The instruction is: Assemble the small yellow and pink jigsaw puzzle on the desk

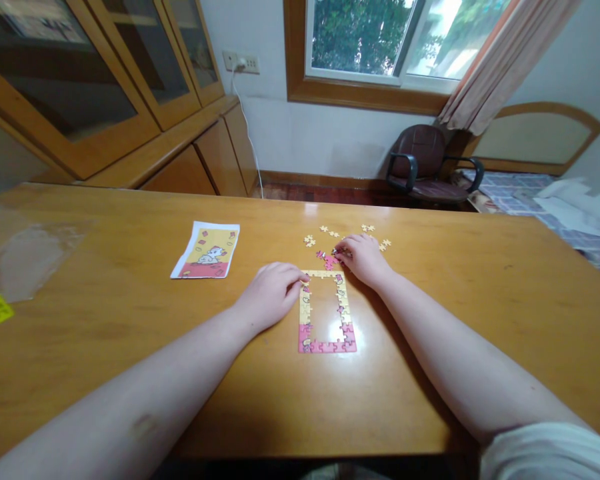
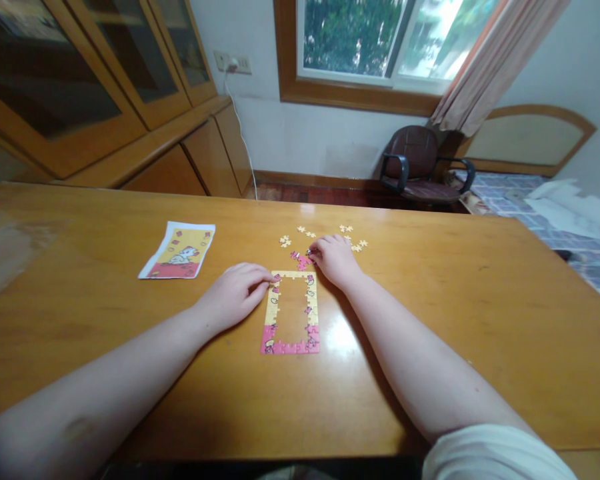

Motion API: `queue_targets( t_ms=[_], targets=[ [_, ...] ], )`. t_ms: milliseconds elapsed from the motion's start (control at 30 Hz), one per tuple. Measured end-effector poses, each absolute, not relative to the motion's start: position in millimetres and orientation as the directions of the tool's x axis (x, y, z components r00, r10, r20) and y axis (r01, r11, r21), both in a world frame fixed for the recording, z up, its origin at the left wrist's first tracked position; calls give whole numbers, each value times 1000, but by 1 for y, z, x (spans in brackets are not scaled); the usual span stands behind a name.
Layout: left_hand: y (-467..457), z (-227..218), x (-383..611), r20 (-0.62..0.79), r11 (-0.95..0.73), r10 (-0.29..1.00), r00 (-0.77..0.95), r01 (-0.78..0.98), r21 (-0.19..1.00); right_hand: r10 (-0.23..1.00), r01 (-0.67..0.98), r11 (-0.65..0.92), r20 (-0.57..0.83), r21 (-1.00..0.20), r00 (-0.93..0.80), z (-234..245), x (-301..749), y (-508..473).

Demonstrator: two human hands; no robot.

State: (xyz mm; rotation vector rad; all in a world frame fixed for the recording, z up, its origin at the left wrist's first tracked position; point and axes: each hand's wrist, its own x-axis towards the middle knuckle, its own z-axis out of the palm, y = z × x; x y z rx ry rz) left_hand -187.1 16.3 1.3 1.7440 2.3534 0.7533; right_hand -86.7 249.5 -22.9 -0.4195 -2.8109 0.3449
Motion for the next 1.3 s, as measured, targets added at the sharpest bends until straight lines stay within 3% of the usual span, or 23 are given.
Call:
queue_targets(
  t_ms=[200, 367, 500, 633, 767, 933, 1100, 1300],
  targets=[
    [18, 0, -187, 174, 246, 907, -384, 818, 520, 379, 220, 814, 204, -538, -903, -7, -76, 240],
    [20, 4, -178, 137, 274, 862, -488, 675, 685, 458, 173, 580, 143, -796, -877, 15, -59, 203],
    [20, 7, -169, 118, 249, 822, -556, 539, 805, 453, 182, 502, 77, -846, -888, 21, -56, 178],
    [19, 8, -167, 83, 267, 814, -575, 498, 825, 441, 204, 458, 21, -865, -897, 19, -57, 170],
    [20, 5, -168, 63, 282, 812, -580, 485, 828, 383, 198, 550, 35, -811, -923, 19, -53, 170],
    [21, 2, -168, 45, 306, 800, -598, 471, 827, 198, 8, 803, 253, -596, -947, 18, -47, 173],
    [21, 0, -166, 13, 313, 817, -576, 461, 830, 58, -100, 909, 359, -405, -932, 11, -46, 174],
    [21, 0, -170, 5, 311, 838, -546, 486, 817, 51, -76, 941, 361, -329, -931, 16, -43, 172]
  ],
)
